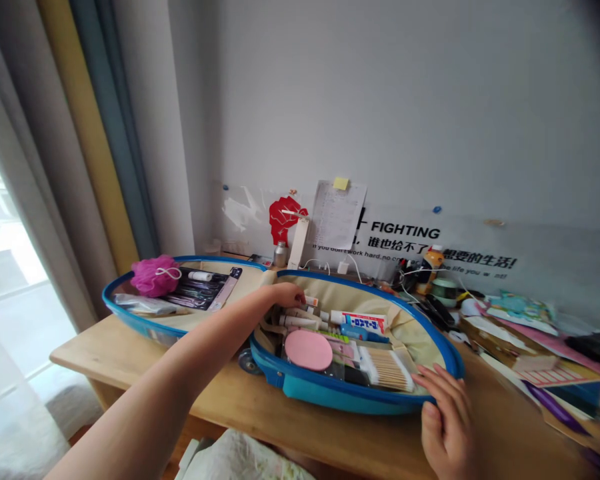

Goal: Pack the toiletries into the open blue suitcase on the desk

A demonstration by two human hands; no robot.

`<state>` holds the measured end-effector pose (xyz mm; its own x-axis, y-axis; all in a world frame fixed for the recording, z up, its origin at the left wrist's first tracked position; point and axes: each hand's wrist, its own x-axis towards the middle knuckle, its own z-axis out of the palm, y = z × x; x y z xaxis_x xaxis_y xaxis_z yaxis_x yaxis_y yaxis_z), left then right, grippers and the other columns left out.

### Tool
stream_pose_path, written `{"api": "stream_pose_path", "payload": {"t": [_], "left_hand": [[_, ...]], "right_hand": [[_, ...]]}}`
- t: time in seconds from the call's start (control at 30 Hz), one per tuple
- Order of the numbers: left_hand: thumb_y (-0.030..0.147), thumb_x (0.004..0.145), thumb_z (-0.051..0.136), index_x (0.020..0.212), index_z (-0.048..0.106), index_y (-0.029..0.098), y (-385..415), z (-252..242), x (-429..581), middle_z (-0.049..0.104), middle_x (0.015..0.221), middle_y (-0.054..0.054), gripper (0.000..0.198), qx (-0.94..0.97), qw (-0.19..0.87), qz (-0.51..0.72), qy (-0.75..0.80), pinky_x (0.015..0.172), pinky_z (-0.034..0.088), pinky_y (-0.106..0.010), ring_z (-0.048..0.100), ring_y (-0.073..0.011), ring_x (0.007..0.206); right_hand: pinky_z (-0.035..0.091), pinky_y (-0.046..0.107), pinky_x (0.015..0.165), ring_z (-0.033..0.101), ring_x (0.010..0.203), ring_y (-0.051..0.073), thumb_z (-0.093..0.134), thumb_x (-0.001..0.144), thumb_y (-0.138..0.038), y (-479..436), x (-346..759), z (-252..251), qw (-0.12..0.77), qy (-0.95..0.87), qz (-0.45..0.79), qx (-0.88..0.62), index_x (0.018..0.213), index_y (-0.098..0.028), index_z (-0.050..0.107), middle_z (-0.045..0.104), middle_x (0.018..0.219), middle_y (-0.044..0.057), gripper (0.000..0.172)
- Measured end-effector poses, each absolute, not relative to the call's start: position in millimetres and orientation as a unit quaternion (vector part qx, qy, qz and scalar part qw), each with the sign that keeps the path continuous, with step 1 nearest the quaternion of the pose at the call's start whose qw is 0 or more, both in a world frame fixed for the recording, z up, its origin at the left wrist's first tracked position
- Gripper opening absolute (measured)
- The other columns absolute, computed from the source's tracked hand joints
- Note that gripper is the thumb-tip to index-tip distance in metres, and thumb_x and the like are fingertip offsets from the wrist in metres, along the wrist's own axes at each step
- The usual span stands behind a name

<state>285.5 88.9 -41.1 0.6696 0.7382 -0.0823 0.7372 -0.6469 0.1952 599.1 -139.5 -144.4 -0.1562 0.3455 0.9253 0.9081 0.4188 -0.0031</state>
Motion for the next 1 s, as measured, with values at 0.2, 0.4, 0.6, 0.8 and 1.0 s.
{"api": "stream_pose_path", "payload": {"t": [0.2,0.4,0.6,0.8,1.0], "left_hand": [[0.028,0.085,0.061,0.100,0.075,0.022,86.9,-44.7,288.2,0.076,0.101,-0.002,0.021,0.910,0.075,0.026,0.407,0.083,0.050,-0.025,0.068,-0.0192,0.093],[0.028,0.097,0.040,0.118,0.069,0.022,99.9,-17.3,262.6,0.070,0.122,-0.005,0.036,0.892,0.040,0.107,0.438,0.095,0.046,-0.025,0.064,-0.0189,0.110],[0.012,0.091,0.040,0.144,0.048,0.020,111.3,-5.6,153.7,0.056,0.142,-0.010,0.055,0.775,-0.076,0.089,0.621,0.109,0.039,-0.030,0.052,-0.0219,0.131],[0.011,0.077,0.059,0.146,0.046,0.017,90.0,-32.6,67.2,0.050,0.146,-0.021,0.070,0.706,-0.070,-0.002,0.705,0.105,0.043,-0.045,0.050,-0.0344,0.133],[0.010,0.079,0.059,0.132,0.059,0.020,87.5,-46.3,57.2,0.062,0.134,-0.018,0.054,0.692,-0.062,-0.035,0.718,0.098,0.048,-0.042,0.057,-0.0317,0.125]], "right_hand": [[0.038,0.049,0.104,0.058,0.117,0.028,0.036,0.098,-0.030,-137.8,598.9,-145.0,0.483,-0.696,-0.299,-0.438,0.110,-0.021,0.062,0.067,0.108,0.011,0.030],[0.039,0.049,0.103,0.058,0.116,0.029,0.036,0.098,-0.029,-138.3,597.5,-143.5,0.480,-0.699,-0.301,-0.435,0.110,-0.020,0.061,0.067,0.107,0.011,0.030],[0.038,0.049,0.104,0.058,0.116,0.028,0.036,0.098,-0.030,-138.1,597.0,-142.4,0.479,-0.699,-0.308,-0.434,0.109,-0.020,0.061,0.067,0.107,0.011,0.029],[0.039,0.049,0.104,0.058,0.117,0.028,0.035,0.098,-0.031,-138.5,598.6,-142.9,0.470,-0.697,-0.306,-0.447,0.111,-0.021,0.061,0.067,0.109,0.011,0.031],[0.039,0.049,0.104,0.058,0.117,0.028,0.035,0.098,-0.030,-139.0,600.7,-143.5,0.460,-0.703,-0.311,-0.444,0.111,-0.019,0.061,0.067,0.108,0.011,0.030]]}}
